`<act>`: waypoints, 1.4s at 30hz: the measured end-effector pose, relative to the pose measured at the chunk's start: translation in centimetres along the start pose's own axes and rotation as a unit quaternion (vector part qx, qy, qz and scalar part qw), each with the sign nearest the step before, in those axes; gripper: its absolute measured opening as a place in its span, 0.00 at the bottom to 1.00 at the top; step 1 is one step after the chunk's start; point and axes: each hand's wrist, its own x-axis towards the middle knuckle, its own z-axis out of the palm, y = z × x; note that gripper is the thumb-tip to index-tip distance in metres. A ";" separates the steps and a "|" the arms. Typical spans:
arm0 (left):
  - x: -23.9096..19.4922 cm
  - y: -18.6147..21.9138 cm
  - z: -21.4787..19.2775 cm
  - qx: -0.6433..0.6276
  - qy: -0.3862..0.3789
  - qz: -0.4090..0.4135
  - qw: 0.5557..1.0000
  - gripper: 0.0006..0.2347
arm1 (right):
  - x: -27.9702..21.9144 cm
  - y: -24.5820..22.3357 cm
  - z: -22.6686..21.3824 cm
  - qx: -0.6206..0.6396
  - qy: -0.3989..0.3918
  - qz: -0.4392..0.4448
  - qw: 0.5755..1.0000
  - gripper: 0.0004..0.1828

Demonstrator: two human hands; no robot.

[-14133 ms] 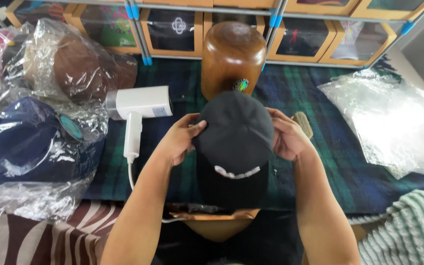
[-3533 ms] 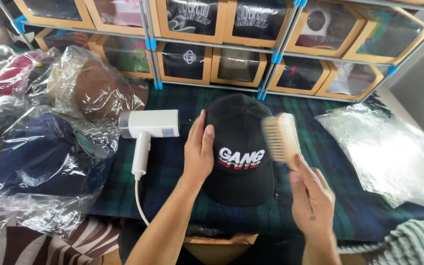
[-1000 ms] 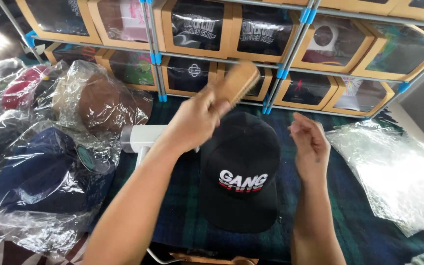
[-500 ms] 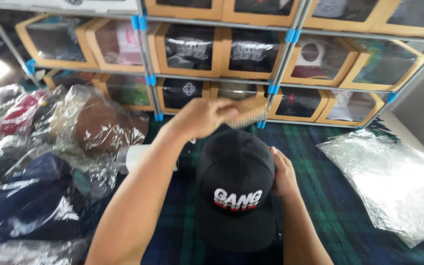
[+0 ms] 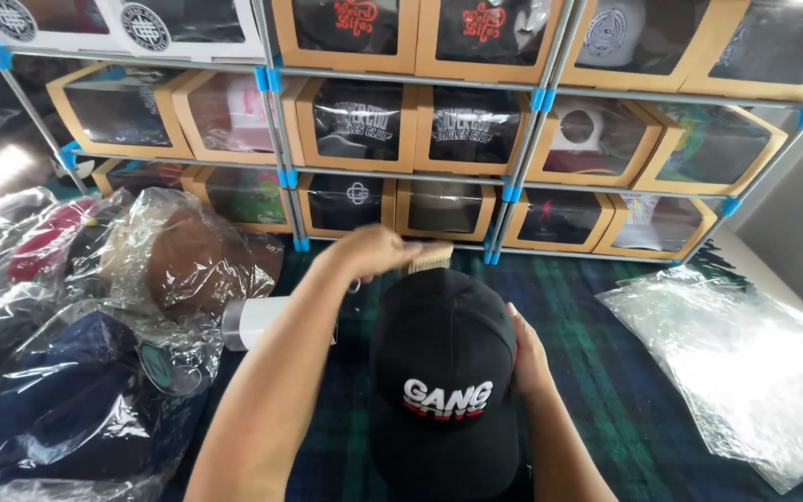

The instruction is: The person cleans a black baseball cap by brushing the interior and exterior with a wooden brush and then applying heat with a hair dryer. The cap is turned over and handled repeatedly to treat different sections.

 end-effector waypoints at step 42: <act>-21.4 0.1 10.5 -0.352 0.239 -0.095 0.900 0.23 | -2.6 -2.3 -0.6 -0.339 -0.033 -0.116 0.933 0.22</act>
